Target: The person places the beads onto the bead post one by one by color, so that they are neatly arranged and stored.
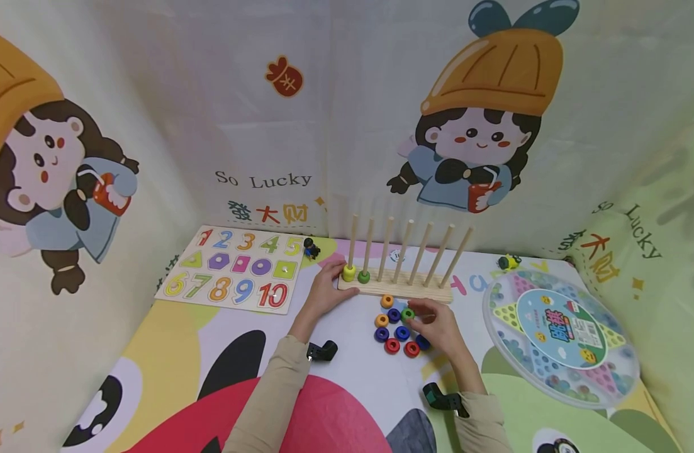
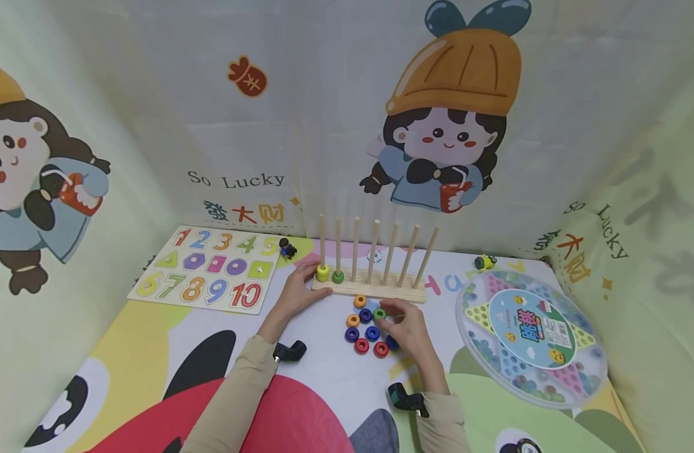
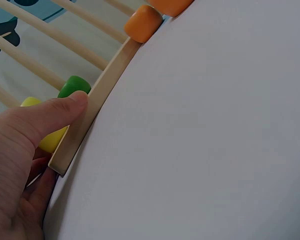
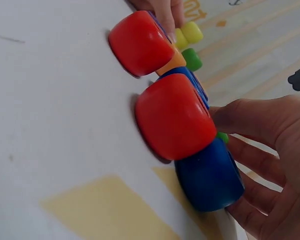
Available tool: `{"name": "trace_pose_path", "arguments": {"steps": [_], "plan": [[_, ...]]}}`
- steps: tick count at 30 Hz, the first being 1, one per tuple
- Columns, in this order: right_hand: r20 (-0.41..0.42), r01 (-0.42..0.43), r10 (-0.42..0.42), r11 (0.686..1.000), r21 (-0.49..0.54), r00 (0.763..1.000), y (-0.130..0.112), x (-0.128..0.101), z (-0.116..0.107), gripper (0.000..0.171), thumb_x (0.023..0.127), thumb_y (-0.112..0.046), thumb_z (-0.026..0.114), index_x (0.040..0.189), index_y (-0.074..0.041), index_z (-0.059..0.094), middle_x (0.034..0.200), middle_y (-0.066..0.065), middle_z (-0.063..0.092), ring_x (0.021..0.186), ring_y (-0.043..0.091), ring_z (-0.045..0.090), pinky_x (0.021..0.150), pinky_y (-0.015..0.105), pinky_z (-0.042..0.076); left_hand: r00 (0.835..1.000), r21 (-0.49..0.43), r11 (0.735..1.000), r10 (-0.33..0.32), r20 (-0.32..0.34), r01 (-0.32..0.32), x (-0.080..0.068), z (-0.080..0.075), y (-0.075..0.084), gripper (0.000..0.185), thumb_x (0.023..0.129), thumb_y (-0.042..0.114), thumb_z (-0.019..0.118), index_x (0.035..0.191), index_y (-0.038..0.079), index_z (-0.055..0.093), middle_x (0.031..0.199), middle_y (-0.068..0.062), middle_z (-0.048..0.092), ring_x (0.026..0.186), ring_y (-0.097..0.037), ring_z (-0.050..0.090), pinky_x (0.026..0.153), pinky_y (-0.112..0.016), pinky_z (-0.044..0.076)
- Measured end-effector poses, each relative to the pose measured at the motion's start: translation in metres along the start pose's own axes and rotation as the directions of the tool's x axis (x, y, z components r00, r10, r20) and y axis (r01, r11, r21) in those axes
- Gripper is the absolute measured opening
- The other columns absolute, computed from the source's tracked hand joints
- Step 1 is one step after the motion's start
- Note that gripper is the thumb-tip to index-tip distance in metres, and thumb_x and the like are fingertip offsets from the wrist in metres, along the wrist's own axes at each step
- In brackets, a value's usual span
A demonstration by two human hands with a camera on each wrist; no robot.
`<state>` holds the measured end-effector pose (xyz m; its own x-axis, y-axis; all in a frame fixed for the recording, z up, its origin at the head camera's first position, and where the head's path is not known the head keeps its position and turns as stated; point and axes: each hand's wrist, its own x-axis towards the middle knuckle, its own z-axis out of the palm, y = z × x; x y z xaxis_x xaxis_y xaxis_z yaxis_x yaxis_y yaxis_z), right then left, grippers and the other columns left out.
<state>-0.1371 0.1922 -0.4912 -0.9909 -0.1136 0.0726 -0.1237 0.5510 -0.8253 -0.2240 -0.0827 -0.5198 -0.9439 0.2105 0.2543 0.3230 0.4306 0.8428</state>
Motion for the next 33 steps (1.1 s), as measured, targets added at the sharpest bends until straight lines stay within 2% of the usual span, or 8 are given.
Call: {"name": "trace_pose_path", "arguments": {"steps": [9, 18, 21, 24, 27, 30, 33], "plan": [[-0.022, 0.028, -0.029, 0.999, -0.026, 0.999, -0.002, 0.000, -0.001, 0.035, 0.082, -0.001, 0.077, 0.116, 0.001, 0.068, 0.109, 0.015, 0.070, 0.097, 0.031, 0.066, 0.084, 0.045, 0.058, 1.000, -0.005, 1.000, -0.004, 0.001, 0.004, -0.001, -0.001, 0.001, 0.072, 0.076, 0.019, 0.086, 0.133, -0.010, 0.054, 0.139, -0.020, 0.050, 0.130, -0.034, 0.049, 0.110, -0.037, 0.042], [-0.076, 0.019, -0.017, 0.999, 0.032, 0.997, -0.014, 0.005, -0.003, 0.033, 0.083, -0.002, 0.077, 0.114, -0.001, 0.069, 0.110, 0.013, 0.070, 0.099, 0.030, 0.066, 0.087, 0.045, 0.058, 0.999, 0.006, 0.999, -0.032, 0.016, 0.032, 0.000, -0.001, 0.002, 0.074, 0.076, 0.019, 0.086, 0.136, -0.008, 0.053, 0.141, -0.019, 0.049, 0.131, -0.033, 0.048, 0.111, -0.036, 0.040], [-0.094, 0.025, -0.019, 0.998, 0.064, 0.995, -0.019, 0.006, -0.005, 0.033, 0.084, -0.003, 0.077, 0.115, 0.000, 0.069, 0.111, 0.014, 0.069, 0.100, 0.030, 0.066, 0.086, 0.037, 0.058, 0.999, 0.010, 0.999, -0.039, 0.020, 0.038, 0.000, -0.001, 0.002, 0.074, 0.077, 0.020, 0.086, 0.136, -0.008, 0.052, 0.142, -0.019, 0.049, 0.131, -0.033, 0.048, 0.111, -0.037, 0.040], [-0.122, 0.059, -0.044, 0.991, 0.122, 0.992, -0.026, 0.009, -0.007, 0.031, 0.085, -0.004, 0.076, 0.114, 0.002, 0.069, 0.110, 0.015, 0.069, 0.098, 0.031, 0.066, 0.082, 0.025, 0.057, 0.999, 0.009, 1.000, -0.028, 0.019, 0.028, 0.000, -0.001, 0.001, 0.072, 0.077, 0.019, 0.085, 0.135, -0.008, 0.053, 0.142, -0.019, 0.049, 0.131, -0.033, 0.048, 0.110, -0.037, 0.041], [-0.144, 0.093, -0.071, 0.985, 0.148, 0.987, -0.040, 0.012, -0.010, 0.028, 0.085, -0.003, 0.076, 0.112, 0.003, 0.069, 0.110, 0.017, 0.069, 0.098, 0.033, 0.066, 0.079, 0.017, 0.054, 0.999, 0.005, 1.000, -0.029, 0.019, 0.028, -0.001, 0.000, 0.002, 0.072, 0.078, 0.019, 0.085, 0.136, -0.008, 0.053, 0.142, -0.019, 0.049, 0.132, -0.033, 0.047, 0.110, -0.037, 0.041], [-0.158, 0.102, -0.080, 0.985, 0.138, 0.984, -0.051, 0.019, -0.012, 0.028, 0.086, -0.007, 0.077, 0.112, 0.001, 0.070, 0.111, 0.016, 0.069, 0.098, 0.031, 0.066, 0.080, 0.018, 0.054, 0.999, 0.008, 0.999, -0.043, 0.019, 0.042, -0.001, 0.000, 0.003, 0.073, 0.078, 0.020, 0.085, 0.136, -0.008, 0.052, 0.143, -0.018, 0.049, 0.132, -0.032, 0.047, 0.111, -0.038, 0.040], [-0.170, 0.115, -0.093, 0.986, 0.121, 0.981, -0.058, 0.028, -0.012, 0.028, 0.085, -0.010, 0.078, 0.111, -0.002, 0.071, 0.110, 0.014, 0.069, 0.098, 0.029, 0.067, 0.082, 0.025, 0.056, 0.999, 0.018, 0.999, -0.044, 0.017, 0.044, -0.001, -0.001, 0.003, 0.073, 0.078, 0.022, 0.085, 0.136, -0.008, 0.053, 0.143, -0.017, 0.049, 0.133, -0.032, 0.046, 0.112, -0.039, 0.039]]}}
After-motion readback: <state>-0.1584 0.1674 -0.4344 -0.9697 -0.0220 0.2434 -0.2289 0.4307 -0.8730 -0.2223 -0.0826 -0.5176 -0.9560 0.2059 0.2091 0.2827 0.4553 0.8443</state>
